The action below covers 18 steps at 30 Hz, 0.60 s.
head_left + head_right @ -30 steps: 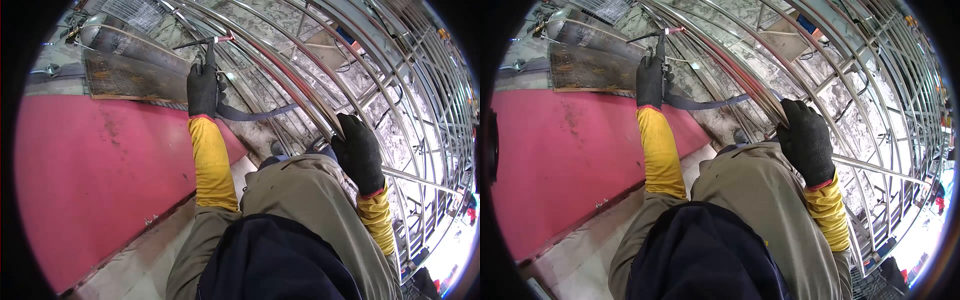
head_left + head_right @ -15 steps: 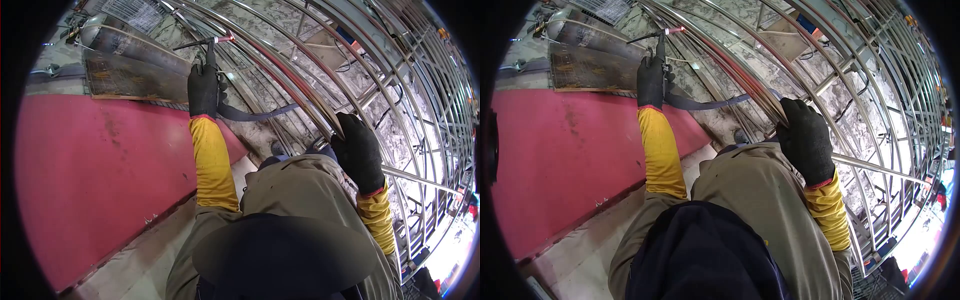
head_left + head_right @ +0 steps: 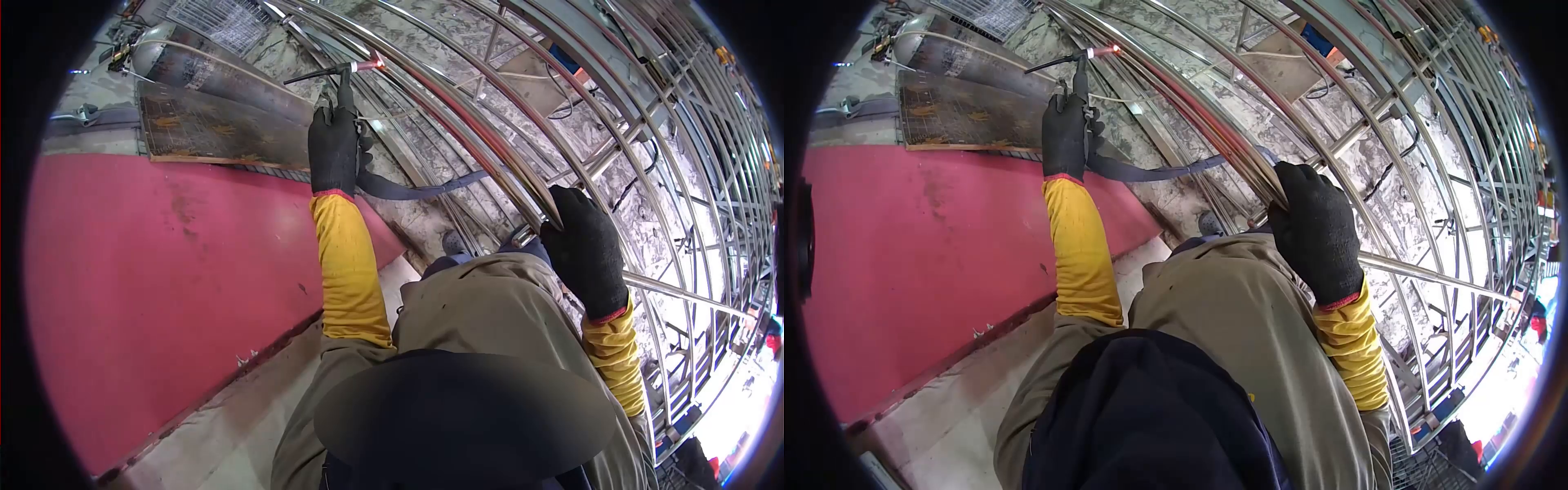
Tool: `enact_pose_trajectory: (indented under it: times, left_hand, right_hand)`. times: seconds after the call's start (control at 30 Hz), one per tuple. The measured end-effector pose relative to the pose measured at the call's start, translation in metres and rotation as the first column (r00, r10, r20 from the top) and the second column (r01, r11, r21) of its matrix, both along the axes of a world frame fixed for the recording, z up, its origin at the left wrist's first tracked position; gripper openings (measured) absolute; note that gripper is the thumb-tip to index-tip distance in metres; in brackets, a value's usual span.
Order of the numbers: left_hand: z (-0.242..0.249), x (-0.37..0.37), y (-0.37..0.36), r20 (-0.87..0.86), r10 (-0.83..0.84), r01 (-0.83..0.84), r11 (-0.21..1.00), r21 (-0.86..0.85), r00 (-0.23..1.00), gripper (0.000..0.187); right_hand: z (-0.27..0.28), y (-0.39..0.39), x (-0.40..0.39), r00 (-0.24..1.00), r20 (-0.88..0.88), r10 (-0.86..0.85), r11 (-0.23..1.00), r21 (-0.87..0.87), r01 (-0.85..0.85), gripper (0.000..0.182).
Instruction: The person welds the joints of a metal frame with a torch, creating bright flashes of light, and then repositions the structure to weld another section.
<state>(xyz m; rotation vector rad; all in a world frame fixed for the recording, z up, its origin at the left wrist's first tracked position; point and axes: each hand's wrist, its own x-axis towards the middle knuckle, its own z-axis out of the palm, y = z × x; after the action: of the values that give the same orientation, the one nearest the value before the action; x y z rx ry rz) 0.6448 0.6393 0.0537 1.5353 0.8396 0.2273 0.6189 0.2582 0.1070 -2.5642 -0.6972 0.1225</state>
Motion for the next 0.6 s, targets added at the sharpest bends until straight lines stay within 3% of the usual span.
enact_pose_trajectory:
  times: [0.23,0.3,0.43,0.53,0.6]
  left_hand:
    - [-0.004,-0.001,-0.001,0.026,-0.001,0.001,1.000,0.018,1.000,0.022]
    - [-0.011,0.001,0.002,0.090,-0.020,0.020,1.000,-0.001,0.996,0.017]
    - [-0.008,0.001,0.000,0.087,-0.021,0.023,1.000,-0.021,0.996,0.011]
    - [-0.007,0.000,-0.001,0.038,0.023,-0.023,1.000,0.009,0.999,0.023]
    - [-0.008,0.000,0.000,0.030,0.021,-0.021,1.000,0.004,0.999,0.027]
  right_hand:
    - [-0.004,-0.003,0.001,0.999,-0.042,-0.010,1.000,-0.019,0.009,0.048]
    - [-0.021,-0.016,0.003,0.986,0.125,0.110,0.988,0.096,-0.123,0.052]
    - [-0.014,-0.011,0.001,0.990,0.109,0.094,0.989,0.101,-0.105,0.047]
    - [0.003,0.002,-0.001,0.999,-0.047,-0.017,1.000,0.013,0.018,0.047]
    - [0.001,0.002,-0.001,0.999,-0.035,-0.018,0.999,0.033,0.019,0.048]
